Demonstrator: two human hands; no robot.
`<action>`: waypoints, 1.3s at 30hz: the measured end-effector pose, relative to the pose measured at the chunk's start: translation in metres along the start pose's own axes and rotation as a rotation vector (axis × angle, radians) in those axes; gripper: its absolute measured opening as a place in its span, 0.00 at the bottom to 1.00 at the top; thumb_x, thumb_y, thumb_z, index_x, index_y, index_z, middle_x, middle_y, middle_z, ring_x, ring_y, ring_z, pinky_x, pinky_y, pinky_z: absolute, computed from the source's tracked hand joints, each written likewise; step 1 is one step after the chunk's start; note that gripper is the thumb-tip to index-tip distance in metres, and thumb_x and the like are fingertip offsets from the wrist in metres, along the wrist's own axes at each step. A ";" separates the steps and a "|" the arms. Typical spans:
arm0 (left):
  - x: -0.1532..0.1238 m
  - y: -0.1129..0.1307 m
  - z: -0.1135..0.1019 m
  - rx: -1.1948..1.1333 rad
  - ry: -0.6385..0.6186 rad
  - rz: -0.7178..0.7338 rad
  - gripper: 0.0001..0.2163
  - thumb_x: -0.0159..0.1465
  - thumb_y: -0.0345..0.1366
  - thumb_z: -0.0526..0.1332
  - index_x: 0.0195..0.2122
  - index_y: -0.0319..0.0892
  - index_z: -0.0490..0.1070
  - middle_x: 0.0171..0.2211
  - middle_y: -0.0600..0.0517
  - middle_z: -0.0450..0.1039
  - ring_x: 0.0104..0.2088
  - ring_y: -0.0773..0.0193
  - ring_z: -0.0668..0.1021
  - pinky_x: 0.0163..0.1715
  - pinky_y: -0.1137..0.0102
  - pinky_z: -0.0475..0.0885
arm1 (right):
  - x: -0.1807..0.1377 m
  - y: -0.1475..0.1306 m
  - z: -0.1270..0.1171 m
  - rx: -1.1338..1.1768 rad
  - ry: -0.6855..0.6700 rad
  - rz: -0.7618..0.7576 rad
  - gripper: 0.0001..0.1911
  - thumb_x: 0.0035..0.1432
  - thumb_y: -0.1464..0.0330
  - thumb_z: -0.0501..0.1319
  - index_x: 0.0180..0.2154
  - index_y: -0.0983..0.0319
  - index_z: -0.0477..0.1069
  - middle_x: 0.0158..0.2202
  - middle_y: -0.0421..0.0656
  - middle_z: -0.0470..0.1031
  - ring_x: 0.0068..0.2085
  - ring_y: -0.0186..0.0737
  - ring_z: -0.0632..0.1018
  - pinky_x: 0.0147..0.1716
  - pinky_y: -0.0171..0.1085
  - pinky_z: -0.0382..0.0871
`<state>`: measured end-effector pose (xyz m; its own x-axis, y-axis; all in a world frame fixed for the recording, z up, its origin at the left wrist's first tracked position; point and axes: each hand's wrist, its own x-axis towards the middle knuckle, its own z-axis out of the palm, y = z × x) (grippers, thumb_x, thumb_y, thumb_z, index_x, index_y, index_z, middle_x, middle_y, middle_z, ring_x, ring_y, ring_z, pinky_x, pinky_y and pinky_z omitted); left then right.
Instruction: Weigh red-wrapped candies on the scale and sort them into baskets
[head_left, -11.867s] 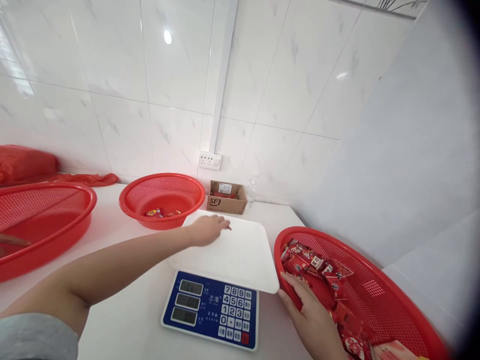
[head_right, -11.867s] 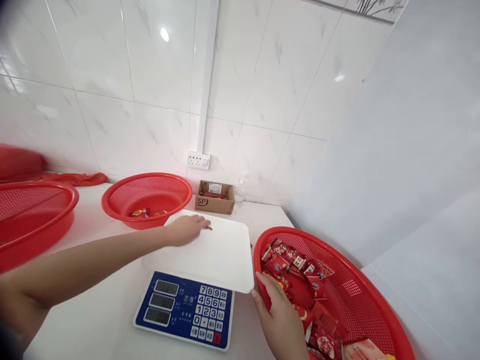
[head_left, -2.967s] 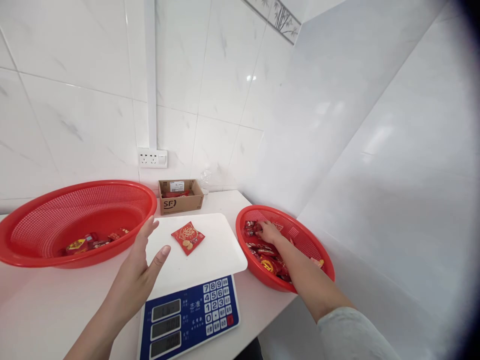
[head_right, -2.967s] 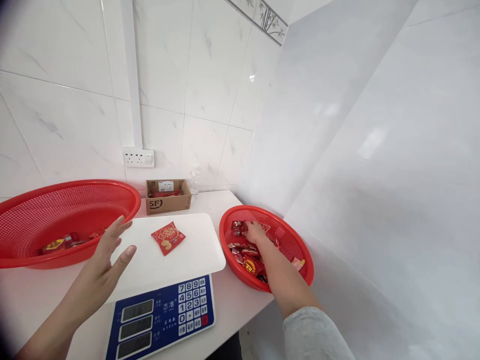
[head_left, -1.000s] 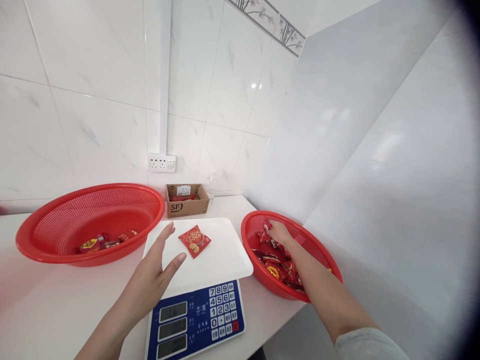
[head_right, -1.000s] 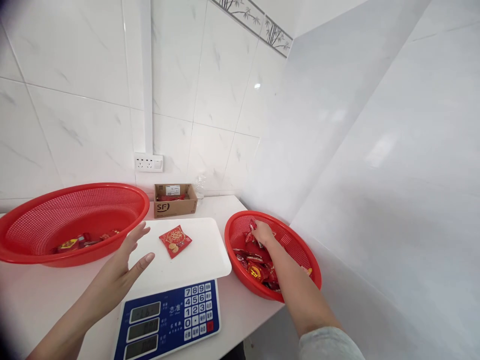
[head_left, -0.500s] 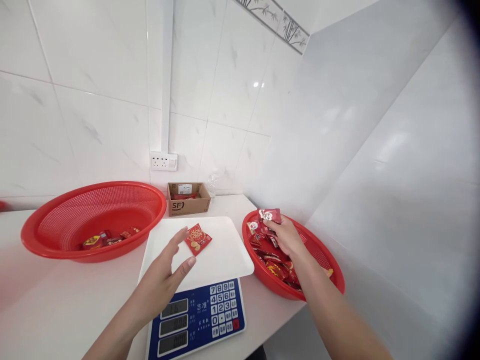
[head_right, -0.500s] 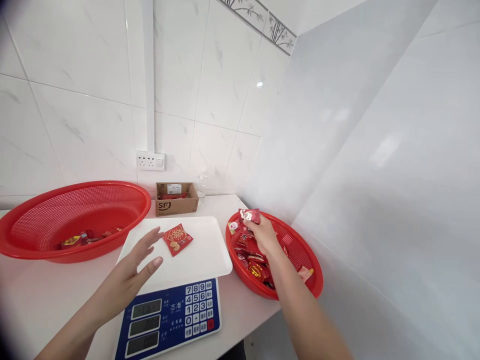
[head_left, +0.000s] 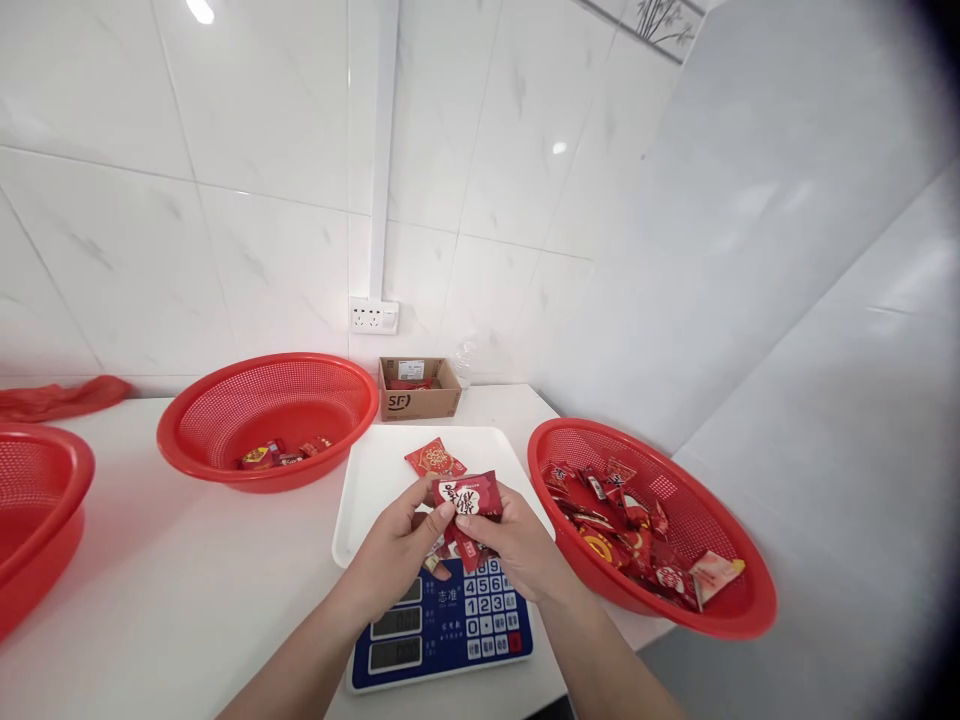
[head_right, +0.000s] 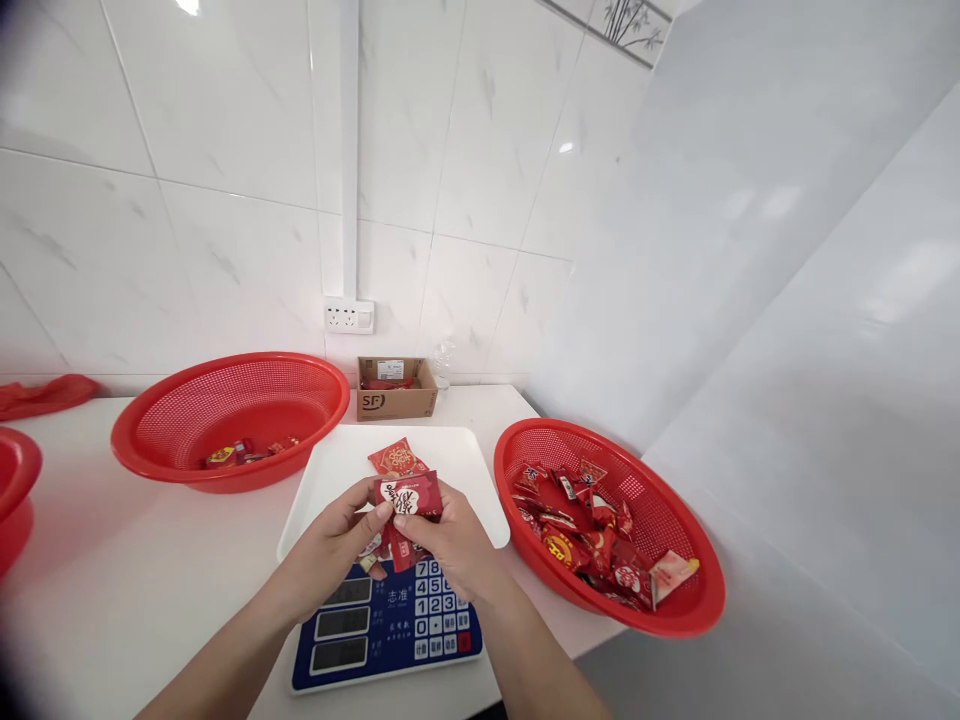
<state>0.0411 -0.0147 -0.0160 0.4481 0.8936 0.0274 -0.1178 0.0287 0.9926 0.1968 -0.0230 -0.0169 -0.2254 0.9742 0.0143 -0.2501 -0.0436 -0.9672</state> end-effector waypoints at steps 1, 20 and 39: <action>0.001 -0.001 0.000 0.008 0.022 0.006 0.21 0.61 0.51 0.58 0.48 0.43 0.67 0.31 0.53 0.71 0.28 0.67 0.73 0.23 0.72 0.74 | 0.000 0.000 0.000 -0.017 -0.012 0.000 0.18 0.47 0.64 0.70 0.41 0.60 0.72 0.30 0.38 0.77 0.31 0.37 0.78 0.31 0.36 0.72; 0.004 0.015 -0.042 0.334 0.473 0.155 0.15 0.59 0.47 0.58 0.41 0.43 0.69 0.34 0.51 0.73 0.32 0.63 0.74 0.26 0.71 0.73 | 0.016 -0.001 -0.048 -0.774 0.348 -0.062 0.24 0.50 0.63 0.62 0.50 0.58 0.69 0.42 0.44 0.75 0.29 0.35 0.73 0.32 0.41 0.71; 0.002 0.004 -0.038 0.712 0.136 0.217 0.16 0.66 0.36 0.49 0.53 0.49 0.67 0.53 0.48 0.69 0.50 0.57 0.74 0.47 0.62 0.71 | 0.030 0.026 -0.062 -0.981 0.329 -0.233 0.17 0.56 0.66 0.57 0.48 0.58 0.72 0.52 0.47 0.73 0.56 0.47 0.71 0.57 0.50 0.62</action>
<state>0.0075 0.0040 -0.0169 0.3611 0.8949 0.2623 0.4304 -0.4094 0.8045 0.2415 0.0190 -0.0570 0.0333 0.9538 0.2984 0.6481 0.2067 -0.7330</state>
